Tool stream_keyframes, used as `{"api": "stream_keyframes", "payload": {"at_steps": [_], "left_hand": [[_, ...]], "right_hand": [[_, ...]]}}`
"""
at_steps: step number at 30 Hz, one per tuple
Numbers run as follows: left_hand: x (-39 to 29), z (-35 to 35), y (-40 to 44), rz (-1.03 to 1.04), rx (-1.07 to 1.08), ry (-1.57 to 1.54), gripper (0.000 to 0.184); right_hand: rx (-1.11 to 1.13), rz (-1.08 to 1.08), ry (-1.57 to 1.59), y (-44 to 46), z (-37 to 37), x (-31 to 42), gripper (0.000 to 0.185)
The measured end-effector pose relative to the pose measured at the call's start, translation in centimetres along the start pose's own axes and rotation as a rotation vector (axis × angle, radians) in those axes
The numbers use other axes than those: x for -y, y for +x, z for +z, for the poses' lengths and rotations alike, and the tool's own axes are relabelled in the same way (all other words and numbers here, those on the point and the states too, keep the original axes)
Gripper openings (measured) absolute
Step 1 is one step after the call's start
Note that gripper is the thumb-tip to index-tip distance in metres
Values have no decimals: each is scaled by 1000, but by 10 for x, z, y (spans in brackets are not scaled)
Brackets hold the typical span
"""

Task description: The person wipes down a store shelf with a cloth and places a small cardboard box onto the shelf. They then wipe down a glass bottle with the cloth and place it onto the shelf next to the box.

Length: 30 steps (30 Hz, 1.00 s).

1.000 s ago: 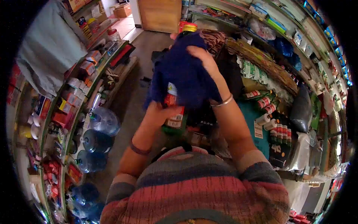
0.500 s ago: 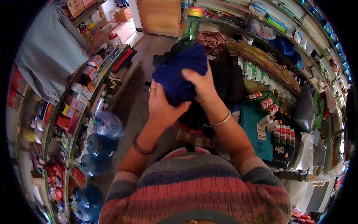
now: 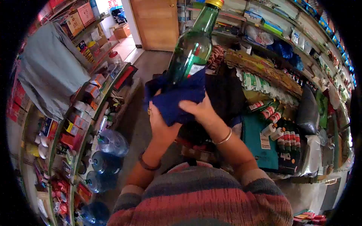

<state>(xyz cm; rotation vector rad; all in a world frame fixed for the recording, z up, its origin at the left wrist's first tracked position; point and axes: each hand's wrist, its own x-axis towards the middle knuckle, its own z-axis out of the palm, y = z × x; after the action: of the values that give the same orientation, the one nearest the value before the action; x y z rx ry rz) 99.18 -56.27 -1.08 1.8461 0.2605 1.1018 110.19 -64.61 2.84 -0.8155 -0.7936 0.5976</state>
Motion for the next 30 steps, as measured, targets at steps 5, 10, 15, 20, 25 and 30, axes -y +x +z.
{"api": "stream_keyframes", "payload": {"at_steps": [5, 10, 15, 20, 25, 30], "left_hand": [[-29, -9, 3, 135, 248, 426, 72], [-52, -66, 54, -291, 112, -156, 72], [-59, -15, 78, -149, 46, -412, 50], [-43, -10, 78, -250, 11, -593, 41], [-33, -16, 78, -201, -21, -670, 45], [-30, -19, 77, -177, 43, -627, 54]], "right_hand": [[-74, 41, 4, 5, -14, 14, 91], [-61, -90, -168, -5, -25, 13, 88], [-14, -278, -944, -4, -10, 11, 99], [68, -305, -1130, -4, -12, 10, 101], [166, -197, -759, -11, -50, -13, 93], [-98, 590, 306, -42, -68, -50, 72]]}}
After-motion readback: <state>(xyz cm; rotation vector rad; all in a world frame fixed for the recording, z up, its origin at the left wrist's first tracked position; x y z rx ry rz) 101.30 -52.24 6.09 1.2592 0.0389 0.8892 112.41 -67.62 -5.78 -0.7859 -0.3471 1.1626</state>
